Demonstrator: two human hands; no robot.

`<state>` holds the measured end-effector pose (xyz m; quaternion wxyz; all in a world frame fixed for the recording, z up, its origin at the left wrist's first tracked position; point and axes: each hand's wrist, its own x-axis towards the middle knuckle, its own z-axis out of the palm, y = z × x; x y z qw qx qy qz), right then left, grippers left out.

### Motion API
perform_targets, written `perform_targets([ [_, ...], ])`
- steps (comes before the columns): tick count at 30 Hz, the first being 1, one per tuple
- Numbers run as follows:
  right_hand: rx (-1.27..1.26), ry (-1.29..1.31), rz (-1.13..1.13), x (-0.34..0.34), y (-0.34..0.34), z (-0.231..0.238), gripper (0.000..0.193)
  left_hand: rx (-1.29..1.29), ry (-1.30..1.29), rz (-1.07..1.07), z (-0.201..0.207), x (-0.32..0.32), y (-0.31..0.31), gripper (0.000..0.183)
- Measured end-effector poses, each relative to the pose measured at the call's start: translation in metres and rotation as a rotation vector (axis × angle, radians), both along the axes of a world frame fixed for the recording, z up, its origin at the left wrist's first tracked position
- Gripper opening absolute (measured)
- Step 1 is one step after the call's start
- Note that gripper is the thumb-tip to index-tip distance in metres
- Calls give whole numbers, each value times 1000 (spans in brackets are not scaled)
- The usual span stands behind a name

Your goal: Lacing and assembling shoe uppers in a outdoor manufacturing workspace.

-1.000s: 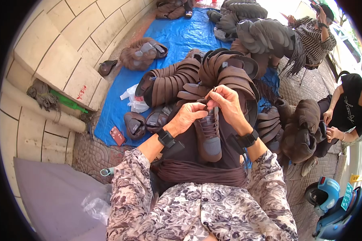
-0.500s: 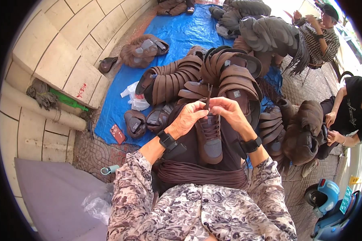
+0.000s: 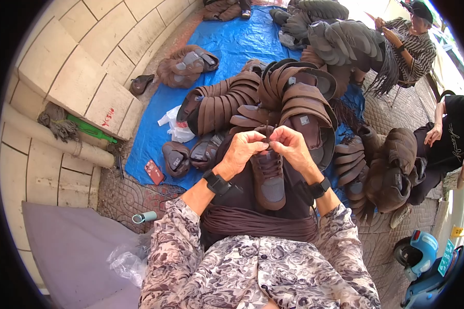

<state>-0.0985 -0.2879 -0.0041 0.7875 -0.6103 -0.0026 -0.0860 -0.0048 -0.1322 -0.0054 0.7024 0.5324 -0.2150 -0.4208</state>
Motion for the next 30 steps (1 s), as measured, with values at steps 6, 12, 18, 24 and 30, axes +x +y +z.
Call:
perform_targets([
  [6,-590,-83,-376,0,29,10,11,-42,99,144,-12,0,0,14],
  [12,18,75,-187,-2,22,4,13,-5,122,120,-10,3,1,13],
  [18,80,249,-25,2,5,4,18,-71,-119,-1,-7,4,2,11],
  [24,-25,255,96,7,-4,10,15,-39,5,-57,-4,15,7,12],
  [30,-148,179,114,6,-6,2,9,-2,80,-116,0,20,6,14],
])
